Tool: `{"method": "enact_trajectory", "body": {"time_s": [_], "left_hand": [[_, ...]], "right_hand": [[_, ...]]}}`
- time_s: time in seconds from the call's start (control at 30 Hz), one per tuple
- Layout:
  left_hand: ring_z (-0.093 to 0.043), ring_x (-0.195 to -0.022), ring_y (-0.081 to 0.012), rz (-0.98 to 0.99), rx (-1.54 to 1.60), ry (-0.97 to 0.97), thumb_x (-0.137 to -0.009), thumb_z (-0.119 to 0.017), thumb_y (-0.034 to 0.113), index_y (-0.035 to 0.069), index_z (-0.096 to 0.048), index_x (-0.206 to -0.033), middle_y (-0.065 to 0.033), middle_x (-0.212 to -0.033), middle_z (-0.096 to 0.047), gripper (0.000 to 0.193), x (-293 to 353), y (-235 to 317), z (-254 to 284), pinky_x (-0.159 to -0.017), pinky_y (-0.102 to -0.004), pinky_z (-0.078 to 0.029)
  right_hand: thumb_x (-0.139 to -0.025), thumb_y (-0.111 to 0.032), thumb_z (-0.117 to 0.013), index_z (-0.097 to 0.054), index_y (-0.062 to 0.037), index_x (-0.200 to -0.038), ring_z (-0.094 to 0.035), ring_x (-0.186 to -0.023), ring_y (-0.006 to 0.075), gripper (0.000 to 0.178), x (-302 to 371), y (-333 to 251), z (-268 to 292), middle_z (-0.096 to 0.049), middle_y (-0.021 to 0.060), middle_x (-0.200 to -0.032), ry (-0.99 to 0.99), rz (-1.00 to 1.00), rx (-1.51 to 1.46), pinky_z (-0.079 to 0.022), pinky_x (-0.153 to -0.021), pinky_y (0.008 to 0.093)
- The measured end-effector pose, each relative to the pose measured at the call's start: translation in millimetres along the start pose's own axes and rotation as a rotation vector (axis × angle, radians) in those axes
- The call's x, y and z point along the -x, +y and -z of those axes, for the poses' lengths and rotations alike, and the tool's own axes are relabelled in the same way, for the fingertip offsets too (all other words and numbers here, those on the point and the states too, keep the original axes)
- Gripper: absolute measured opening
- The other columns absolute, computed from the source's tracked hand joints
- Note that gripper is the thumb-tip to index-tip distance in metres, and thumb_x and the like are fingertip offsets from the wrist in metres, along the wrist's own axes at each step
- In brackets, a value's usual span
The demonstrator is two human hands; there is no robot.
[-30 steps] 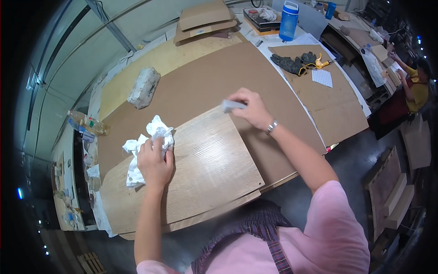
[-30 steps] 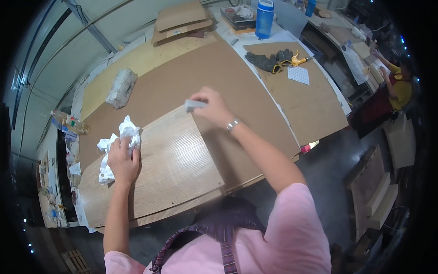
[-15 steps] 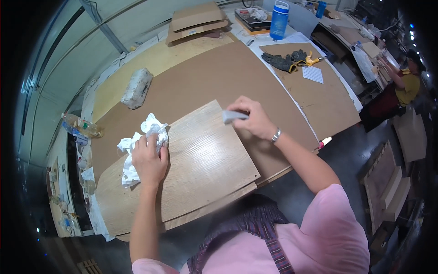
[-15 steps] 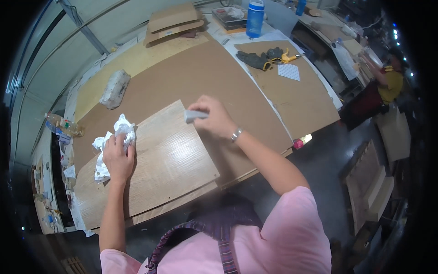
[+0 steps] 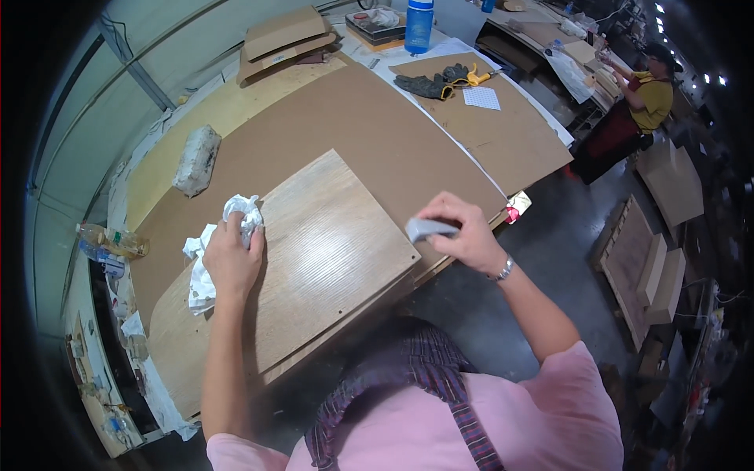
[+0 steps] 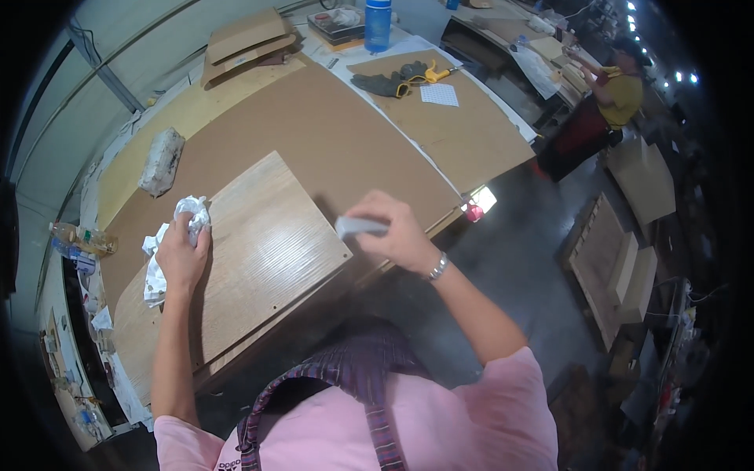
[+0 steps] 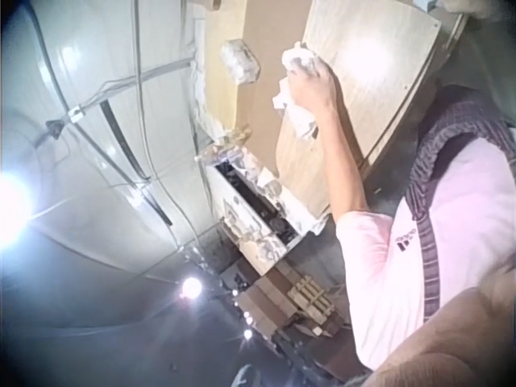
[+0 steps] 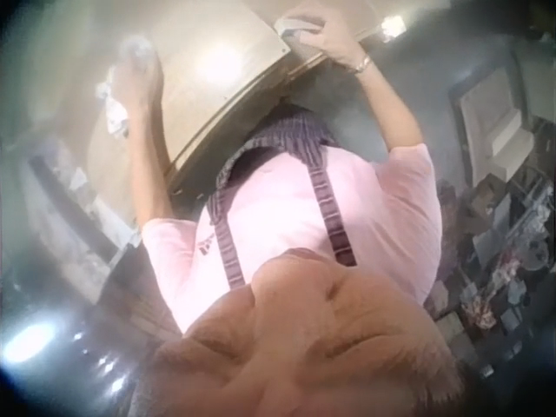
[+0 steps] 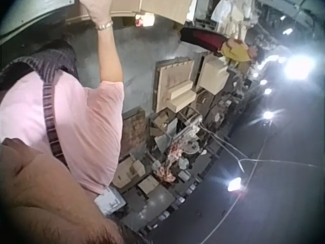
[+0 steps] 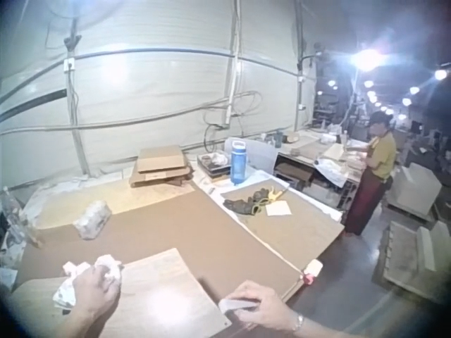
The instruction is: The person sands the edges and surface of a wooden furniture panel using a sanding block and wipes the dust away with a white cloth.
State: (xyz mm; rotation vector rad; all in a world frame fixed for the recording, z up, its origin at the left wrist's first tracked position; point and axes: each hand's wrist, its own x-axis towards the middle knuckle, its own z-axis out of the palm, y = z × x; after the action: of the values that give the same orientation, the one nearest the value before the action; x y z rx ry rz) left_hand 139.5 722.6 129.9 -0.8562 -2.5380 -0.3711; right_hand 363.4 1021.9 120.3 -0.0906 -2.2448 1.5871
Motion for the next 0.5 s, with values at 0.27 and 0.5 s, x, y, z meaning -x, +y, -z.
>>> {"method": "enact_trajectory", "body": {"time_s": [0.27, 0.5], "left_hand": [[-0.062, -0.078, -0.0326, -0.043, -0.042, 0.013, -0.08, -0.071, 0.025, 0.009, -0.06, -0.102, -0.013, -0.084, -0.061, 0.029, 7.7, -1.7, 2.0, -0.067, -0.0437, -0.048], [-0.062, -0.078, -0.032, -0.059, -0.045, 0.02, -0.081, -0.07, 0.025, 0.008, -0.059, -0.101, -0.0124, -0.083, -0.06, 0.028, 6.1, 2.8, 3.2, -0.067, -0.0433, -0.049]], "right_hand": [[-0.069, -0.001, -0.063, -0.068, 0.0006, -0.099, -0.06, -0.085, 0.0157, 0.03, 39.1, -7.1, -16.8, -0.059, 0.0062, -0.093, 0.053, -0.069, 0.092, -0.047, -0.078, 0.0258], [-0.065, -0.002, -0.072, -0.068, -0.0037, -0.094, -0.06, -0.081, 0.0299, 0.03, 62.6, -20.4, -56.7, -0.061, 0.0114, -0.088, 0.555, 0.159, 0.489, -0.049, -0.072, 0.0382]]}}
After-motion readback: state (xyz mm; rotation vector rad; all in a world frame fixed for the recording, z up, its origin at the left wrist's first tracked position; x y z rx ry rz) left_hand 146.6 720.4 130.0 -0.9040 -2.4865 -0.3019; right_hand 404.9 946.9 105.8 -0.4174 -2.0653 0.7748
